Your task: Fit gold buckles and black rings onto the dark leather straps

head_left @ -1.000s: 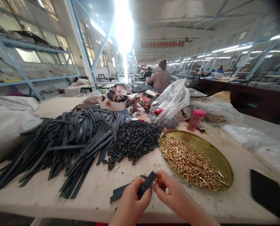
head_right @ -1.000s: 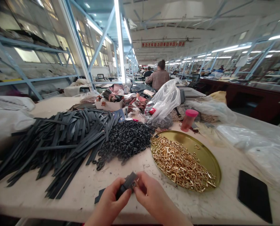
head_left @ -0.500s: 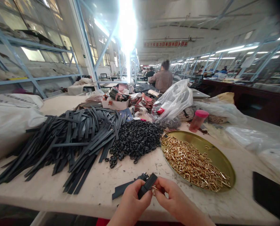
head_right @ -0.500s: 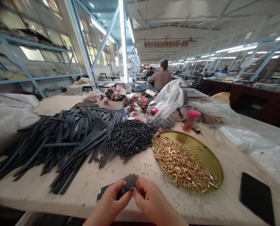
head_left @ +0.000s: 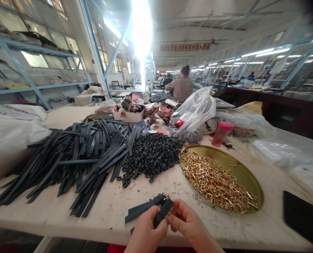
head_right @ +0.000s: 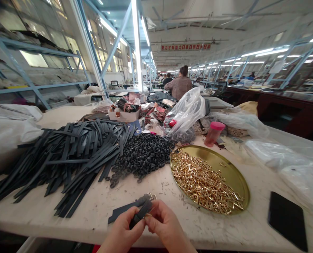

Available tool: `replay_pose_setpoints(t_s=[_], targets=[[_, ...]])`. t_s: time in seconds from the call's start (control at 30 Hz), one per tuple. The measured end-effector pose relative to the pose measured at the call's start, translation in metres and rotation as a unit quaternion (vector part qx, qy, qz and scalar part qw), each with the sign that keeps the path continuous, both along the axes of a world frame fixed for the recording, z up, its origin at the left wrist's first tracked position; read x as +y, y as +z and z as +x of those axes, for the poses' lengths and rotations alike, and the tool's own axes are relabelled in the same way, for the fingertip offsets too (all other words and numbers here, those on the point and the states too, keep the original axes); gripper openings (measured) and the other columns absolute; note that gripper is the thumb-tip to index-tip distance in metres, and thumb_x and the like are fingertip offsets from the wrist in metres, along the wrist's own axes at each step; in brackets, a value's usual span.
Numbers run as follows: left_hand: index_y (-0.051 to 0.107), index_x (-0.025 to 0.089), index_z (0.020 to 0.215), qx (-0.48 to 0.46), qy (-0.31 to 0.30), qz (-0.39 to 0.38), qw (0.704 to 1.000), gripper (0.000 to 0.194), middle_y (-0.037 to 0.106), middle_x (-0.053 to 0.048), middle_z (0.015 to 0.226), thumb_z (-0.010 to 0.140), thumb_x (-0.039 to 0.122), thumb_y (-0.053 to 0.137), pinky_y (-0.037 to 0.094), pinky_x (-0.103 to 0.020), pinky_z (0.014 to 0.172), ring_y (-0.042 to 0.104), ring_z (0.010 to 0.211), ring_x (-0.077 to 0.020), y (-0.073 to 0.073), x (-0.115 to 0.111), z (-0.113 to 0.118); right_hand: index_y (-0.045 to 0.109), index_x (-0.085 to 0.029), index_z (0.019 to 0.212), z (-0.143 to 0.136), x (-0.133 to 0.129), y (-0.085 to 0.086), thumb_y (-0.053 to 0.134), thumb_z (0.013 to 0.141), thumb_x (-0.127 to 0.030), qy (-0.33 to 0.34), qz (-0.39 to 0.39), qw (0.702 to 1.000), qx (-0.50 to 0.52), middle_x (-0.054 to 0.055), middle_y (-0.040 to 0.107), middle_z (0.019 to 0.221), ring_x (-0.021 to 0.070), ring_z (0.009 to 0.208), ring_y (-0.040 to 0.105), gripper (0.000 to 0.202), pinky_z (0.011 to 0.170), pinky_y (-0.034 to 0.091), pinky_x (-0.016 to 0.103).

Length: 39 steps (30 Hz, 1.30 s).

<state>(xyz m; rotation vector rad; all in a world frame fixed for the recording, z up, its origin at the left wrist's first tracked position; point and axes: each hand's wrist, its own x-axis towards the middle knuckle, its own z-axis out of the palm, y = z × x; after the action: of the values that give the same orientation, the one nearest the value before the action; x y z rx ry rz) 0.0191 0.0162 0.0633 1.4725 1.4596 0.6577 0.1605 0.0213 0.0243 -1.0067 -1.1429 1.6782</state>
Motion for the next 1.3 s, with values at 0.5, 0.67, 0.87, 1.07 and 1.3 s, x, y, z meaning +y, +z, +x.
replay_pose_setpoints(t_s=[0.5, 0.67, 0.87, 1.07, 1.3], targets=[[0.056, 0.018, 0.076, 0.055, -0.117, 0.057, 0.990, 0.029, 0.060, -0.004, 0.073, 0.083, 0.033, 0.033, 0.038, -0.023, 0.064, 0.053, 0.070, -0.0164, -0.013, -0.019, -0.015, 0.063, -0.017, 0.071, -0.029, -0.024, -0.018, 0.082, 0.051, -0.032, -0.141, -0.176, 0.947, 0.227, -0.005, 0.058, 0.050, 0.0057, 0.039, 0.048, 0.031, 0.041, 0.043, 0.018], [0.052, 0.017, 0.074, 0.009, -0.097, 0.024, 0.995, 0.021, 0.059, -0.002, 0.069, 0.081, 0.030, 0.037, 0.037, -0.022, 0.059, 0.050, 0.062, -0.0137, -0.018, -0.019, -0.010, 0.060, -0.018, 0.069, -0.028, -0.026, -0.016, 0.076, 0.059, -0.038, -0.221, -0.082, 0.960, 0.150, -0.005, 0.057, 0.052, 0.0057, 0.043, 0.047, 0.028, 0.045, 0.041, 0.018], [0.050, 0.017, 0.074, -0.119, -0.050, -0.046, 0.990, 0.024, 0.048, 0.005, 0.057, 0.079, 0.039, 0.043, 0.034, -0.019, 0.050, 0.041, 0.049, -0.0083, -0.014, -0.018, -0.011, 0.061, -0.015, 0.069, -0.032, -0.032, -0.006, 0.067, 0.064, -0.051, -0.217, -0.023, 0.975, 0.032, -0.003, 0.053, 0.052, 0.0087, 0.047, 0.045, 0.036, 0.047, 0.037, 0.021], [0.049, 0.018, 0.066, -0.151, -0.028, -0.094, 0.984, 0.021, 0.047, 0.006, 0.052, 0.074, 0.037, 0.046, 0.026, -0.018, 0.042, 0.035, 0.040, -0.0060, -0.014, -0.015, -0.007, 0.059, -0.015, 0.065, -0.028, -0.030, 0.001, 0.059, 0.069, -0.054, -0.208, 0.000, 0.978, -0.034, -0.003, 0.049, 0.051, 0.0109, 0.050, 0.045, 0.039, 0.050, 0.037, 0.022], [0.045, 0.019, 0.064, -0.144, 0.001, -0.092, 0.985, 0.023, 0.048, 0.005, 0.051, 0.073, 0.040, 0.044, 0.022, -0.019, 0.038, 0.031, 0.036, -0.0056, -0.025, -0.016, -0.001, 0.058, -0.017, 0.067, -0.026, -0.028, -0.004, 0.054, 0.076, -0.049, -0.208, 0.039, 0.974, -0.081, -0.002, 0.052, 0.054, 0.0121, 0.052, 0.048, 0.033, 0.050, 0.040, 0.022]])
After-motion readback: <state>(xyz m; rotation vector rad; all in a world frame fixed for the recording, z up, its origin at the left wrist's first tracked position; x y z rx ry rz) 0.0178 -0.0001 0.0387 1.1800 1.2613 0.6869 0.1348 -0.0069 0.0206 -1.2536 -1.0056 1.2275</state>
